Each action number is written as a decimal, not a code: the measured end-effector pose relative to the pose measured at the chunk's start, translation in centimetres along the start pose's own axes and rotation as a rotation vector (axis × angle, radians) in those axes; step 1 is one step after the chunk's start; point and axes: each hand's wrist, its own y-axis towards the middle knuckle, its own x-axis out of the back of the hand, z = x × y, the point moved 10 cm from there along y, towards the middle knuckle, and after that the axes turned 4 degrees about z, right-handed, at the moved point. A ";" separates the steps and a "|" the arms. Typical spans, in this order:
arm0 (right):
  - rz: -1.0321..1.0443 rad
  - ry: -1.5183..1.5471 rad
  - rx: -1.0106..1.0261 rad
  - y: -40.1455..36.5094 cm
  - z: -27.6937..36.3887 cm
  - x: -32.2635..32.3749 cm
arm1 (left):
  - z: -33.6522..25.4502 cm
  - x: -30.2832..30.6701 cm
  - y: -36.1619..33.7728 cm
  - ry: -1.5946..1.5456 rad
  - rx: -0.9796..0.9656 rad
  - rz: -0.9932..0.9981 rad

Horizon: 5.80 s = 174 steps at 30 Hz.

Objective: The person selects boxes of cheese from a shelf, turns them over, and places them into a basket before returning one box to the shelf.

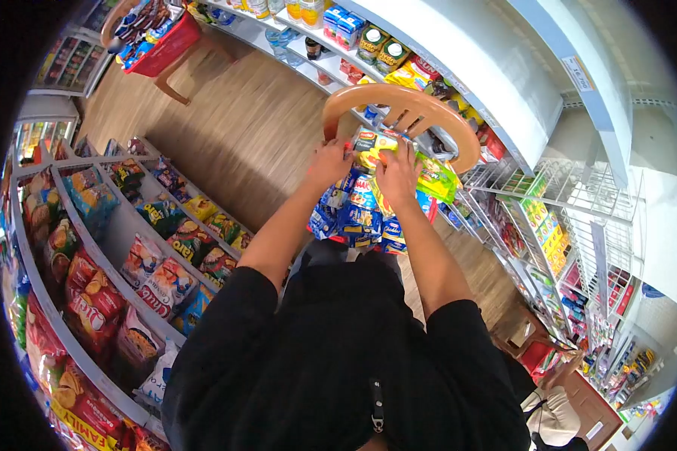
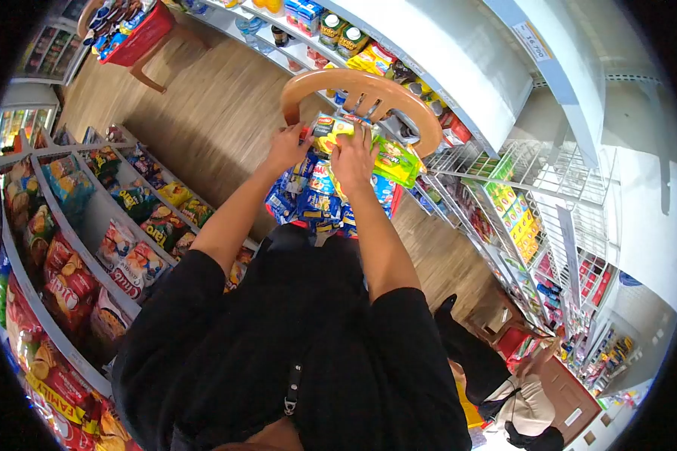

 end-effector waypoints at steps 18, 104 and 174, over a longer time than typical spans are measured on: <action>-0.361 0.659 -0.207 -1.0 -9.0 1.0 | -4.3 -3.1 3.8 -0.541 0.141 0.186; 0.275 0.416 0.299 -2.1 7.5 -2.3 | 7.1 -1.2 -8.8 -0.626 0.273 0.306; -0.321 1.683 0.047 -40.8 -22.6 32.0 | -48.3 9.8 -23.1 -1.557 -0.123 0.627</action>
